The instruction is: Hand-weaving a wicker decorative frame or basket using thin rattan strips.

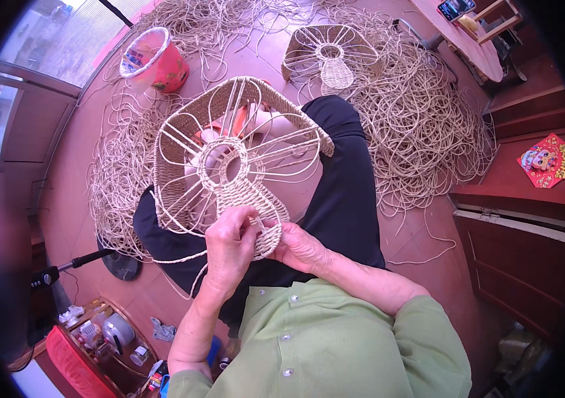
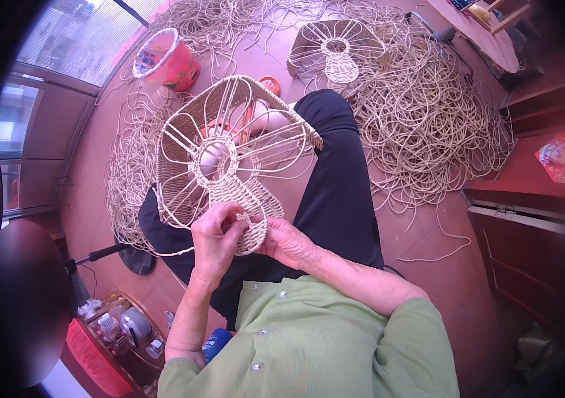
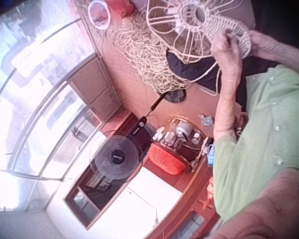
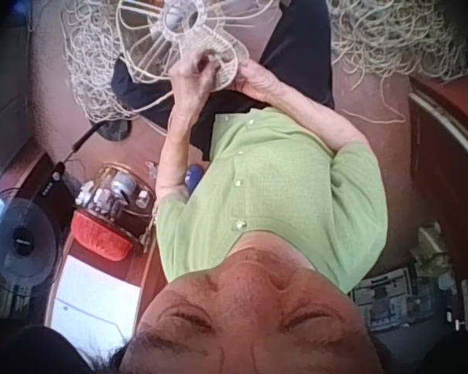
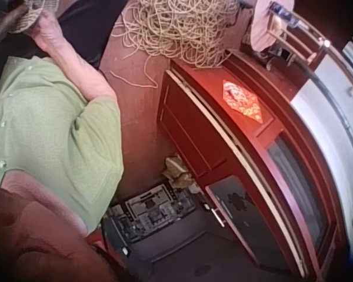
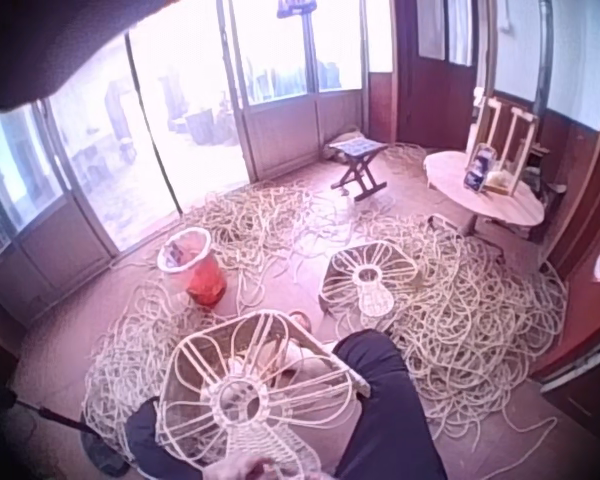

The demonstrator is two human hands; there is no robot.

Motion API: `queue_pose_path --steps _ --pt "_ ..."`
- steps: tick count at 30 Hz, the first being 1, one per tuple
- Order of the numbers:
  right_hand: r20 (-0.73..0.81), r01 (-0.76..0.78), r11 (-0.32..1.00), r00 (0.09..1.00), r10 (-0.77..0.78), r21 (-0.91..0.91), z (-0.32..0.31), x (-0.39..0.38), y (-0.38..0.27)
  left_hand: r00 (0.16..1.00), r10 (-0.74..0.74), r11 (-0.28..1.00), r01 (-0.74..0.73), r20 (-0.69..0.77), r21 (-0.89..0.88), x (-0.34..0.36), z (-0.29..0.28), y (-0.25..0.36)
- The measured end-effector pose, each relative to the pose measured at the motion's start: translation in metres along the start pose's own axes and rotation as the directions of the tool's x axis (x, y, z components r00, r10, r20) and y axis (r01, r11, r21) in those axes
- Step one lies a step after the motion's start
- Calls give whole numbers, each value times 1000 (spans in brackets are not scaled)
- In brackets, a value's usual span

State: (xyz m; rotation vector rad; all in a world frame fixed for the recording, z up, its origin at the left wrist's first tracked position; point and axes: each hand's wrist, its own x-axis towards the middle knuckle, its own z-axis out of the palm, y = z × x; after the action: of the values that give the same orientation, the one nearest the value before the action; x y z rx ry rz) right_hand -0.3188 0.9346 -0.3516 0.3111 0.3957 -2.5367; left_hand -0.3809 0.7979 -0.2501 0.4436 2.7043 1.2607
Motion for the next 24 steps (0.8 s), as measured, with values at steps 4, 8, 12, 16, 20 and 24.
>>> queue_pose_path --steps 4,8,12,16,20,24 --pt "7 -32 995 999 32 99 -11 0 1 999 -48 996 49 11 -80 -1 9 4" --pt "-2 -4 999 1000 4 32 3 -1 -5 970 -243 954 242 16 -177 1 9 8" --pt "-81 51 992 996 -41 117 0 -2 -6 988 149 976 -151 28 155 4 3 7" --pt "-80 45 968 996 -26 247 15 -9 -19 975 156 960 -188 161 208 11 -2 4" --pt "-175 164 919 955 -239 -358 9 -20 -34 961 275 956 -271 -18 114 16 2 10" --pt "8 360 699 892 -452 -618 19 -23 -41 735 661 750 -652 -154 110 13 19 72"
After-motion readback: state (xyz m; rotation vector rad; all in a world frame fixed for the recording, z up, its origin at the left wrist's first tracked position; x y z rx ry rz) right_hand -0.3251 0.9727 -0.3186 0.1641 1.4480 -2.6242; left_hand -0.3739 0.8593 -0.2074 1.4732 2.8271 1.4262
